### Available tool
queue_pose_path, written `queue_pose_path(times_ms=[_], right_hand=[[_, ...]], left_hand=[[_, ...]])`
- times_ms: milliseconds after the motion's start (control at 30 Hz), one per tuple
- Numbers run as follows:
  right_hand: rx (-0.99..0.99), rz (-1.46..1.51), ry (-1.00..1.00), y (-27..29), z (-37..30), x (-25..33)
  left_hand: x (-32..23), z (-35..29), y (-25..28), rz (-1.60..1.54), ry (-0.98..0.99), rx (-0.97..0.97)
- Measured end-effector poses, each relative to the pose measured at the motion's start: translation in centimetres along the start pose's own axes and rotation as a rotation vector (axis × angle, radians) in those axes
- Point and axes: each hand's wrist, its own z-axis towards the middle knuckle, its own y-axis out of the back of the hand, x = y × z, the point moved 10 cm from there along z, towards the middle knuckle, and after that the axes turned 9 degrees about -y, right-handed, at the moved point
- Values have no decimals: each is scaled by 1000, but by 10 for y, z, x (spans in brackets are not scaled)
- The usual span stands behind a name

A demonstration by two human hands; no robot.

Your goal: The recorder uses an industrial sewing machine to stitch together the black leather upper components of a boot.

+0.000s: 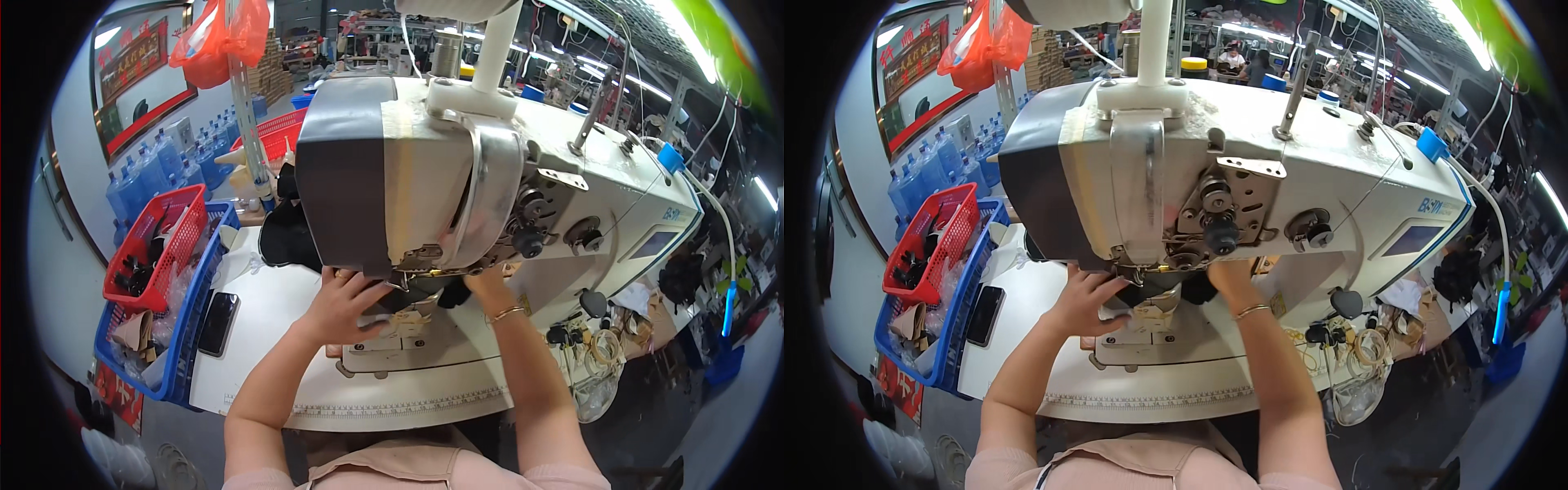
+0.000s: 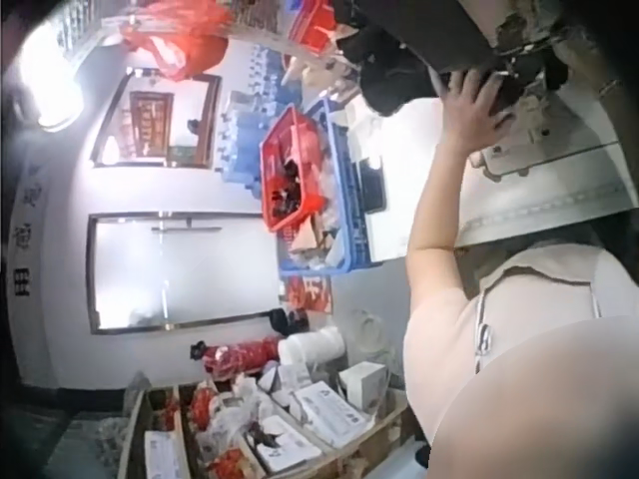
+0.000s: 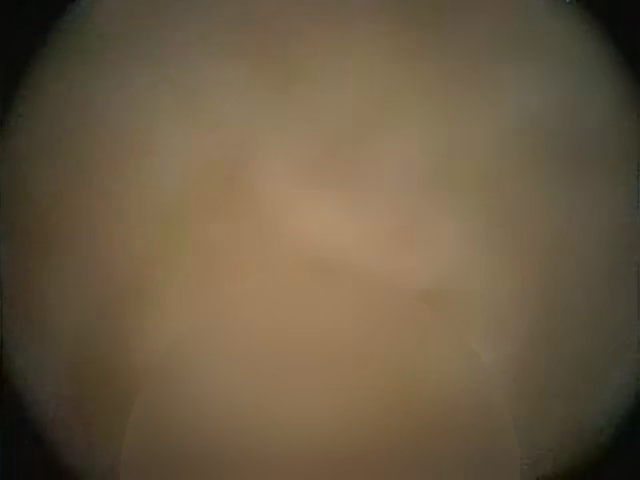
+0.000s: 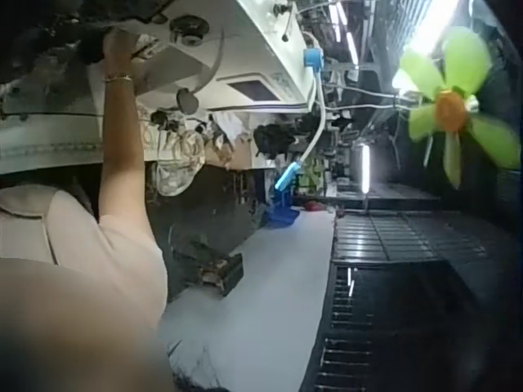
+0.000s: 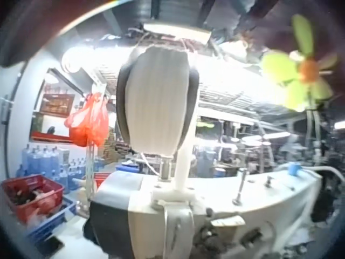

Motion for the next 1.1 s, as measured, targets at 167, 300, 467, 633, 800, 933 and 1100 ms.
queue_pose_path(times_ms=[167,300,467,633,800,933,1100], right_hand=[[-98,36,244,19,-31,46],[-87,296,364,53,-58,76],[-36,398,337,63,-62,87],[-93,365,356,75,-71,97],[9,438,363,74,-69,104],[-50,369,393,80,-75,116],[-157,211,421,88,-87,131]], left_hand=[[-26,13,15,226,13,2],[-42,15,23,248,113,28],[-52,13,27,291,133,94],[-41,13,26,167,123,147],[-48,16,26,240,128,144],[-22,15,23,56,56,195],[1,16,22,-76,-3,226]])
